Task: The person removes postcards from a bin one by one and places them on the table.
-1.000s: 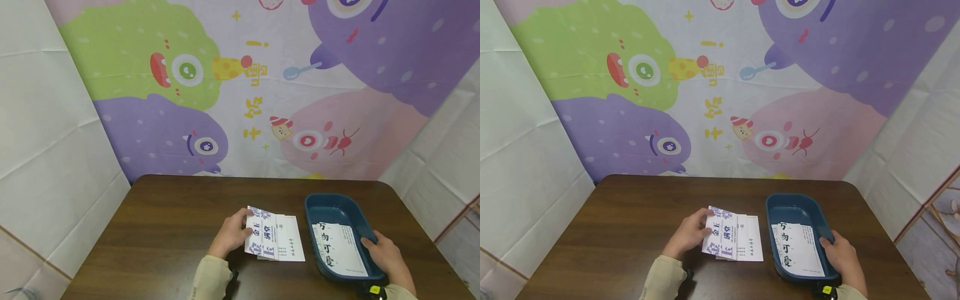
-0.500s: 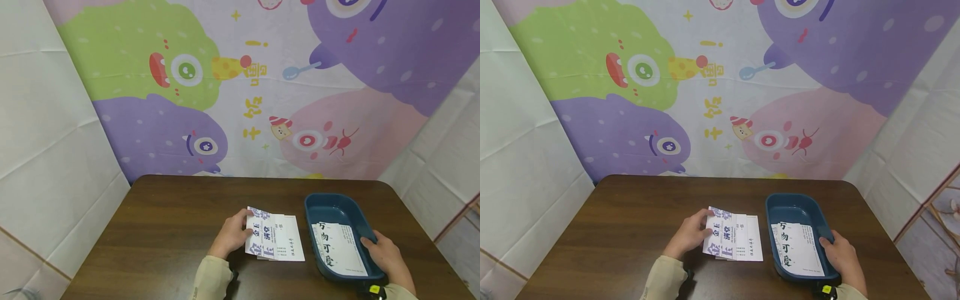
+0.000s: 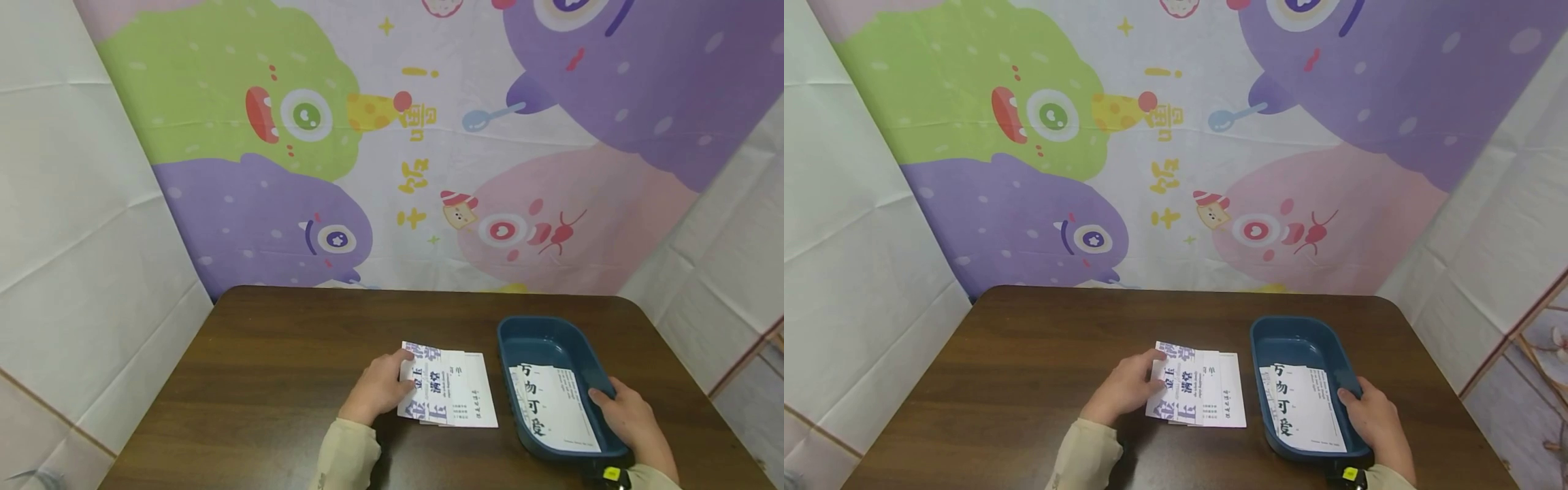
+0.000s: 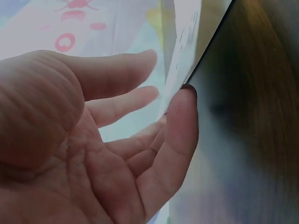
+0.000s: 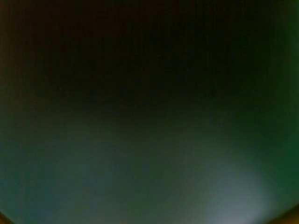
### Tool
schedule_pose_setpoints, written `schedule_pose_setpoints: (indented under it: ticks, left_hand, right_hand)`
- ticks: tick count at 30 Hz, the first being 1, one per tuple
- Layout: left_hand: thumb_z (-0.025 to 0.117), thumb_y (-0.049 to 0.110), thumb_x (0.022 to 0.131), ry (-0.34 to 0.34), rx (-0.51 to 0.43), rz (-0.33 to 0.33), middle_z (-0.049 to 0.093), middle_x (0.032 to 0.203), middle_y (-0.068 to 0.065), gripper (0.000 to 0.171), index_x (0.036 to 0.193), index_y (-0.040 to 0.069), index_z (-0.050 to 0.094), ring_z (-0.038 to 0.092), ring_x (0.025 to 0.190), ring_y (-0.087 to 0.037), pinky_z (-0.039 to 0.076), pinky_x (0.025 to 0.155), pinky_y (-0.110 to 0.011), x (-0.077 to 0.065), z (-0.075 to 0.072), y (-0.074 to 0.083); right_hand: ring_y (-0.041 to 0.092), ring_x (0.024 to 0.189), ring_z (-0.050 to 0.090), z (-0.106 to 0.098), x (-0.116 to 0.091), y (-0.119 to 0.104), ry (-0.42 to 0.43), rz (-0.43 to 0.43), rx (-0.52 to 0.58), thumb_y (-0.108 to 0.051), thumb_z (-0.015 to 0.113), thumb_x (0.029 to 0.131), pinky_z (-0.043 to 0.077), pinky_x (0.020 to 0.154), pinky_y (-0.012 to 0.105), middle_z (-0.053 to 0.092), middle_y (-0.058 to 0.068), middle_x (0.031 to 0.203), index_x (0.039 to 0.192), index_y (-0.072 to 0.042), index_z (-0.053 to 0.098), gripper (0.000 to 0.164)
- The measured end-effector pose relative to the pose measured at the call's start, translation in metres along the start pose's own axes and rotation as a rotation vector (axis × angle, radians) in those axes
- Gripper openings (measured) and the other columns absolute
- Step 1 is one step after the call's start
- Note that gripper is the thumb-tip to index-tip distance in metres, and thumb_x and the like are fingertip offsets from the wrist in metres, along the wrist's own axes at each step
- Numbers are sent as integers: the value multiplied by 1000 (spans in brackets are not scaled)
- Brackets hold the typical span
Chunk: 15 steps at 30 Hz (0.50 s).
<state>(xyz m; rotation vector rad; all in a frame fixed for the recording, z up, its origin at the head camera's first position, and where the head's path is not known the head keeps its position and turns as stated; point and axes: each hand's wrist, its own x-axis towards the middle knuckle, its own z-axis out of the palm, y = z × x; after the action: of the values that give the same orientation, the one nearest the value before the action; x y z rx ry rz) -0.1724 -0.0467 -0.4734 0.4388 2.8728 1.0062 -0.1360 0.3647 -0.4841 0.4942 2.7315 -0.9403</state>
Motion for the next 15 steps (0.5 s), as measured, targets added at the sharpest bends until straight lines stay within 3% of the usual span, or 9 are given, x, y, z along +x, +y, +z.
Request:
schedule_pose_setpoints:
  ticks: [6,15]
  left_hand:
    - [76,8,77,12,35,-35,59,110,-22,42,117,6,62,58,83,-34,51,74,-54,-2,2,6]
    - [77,6,76,12,36,-68,55,107,-21,44,117,3,61,57,77,-33,52,71,-52,-4,3,9]
  right_hand:
    - [60,119,39,0,0,0,4,0,-11,-37,45,99,34,99,70,34,47,137,140,17,24,70]
    - [60,119,38,0,-1,-1,-2,2,-7,-39,45,99,33,99,70,33,47,137,140,18,23,73]
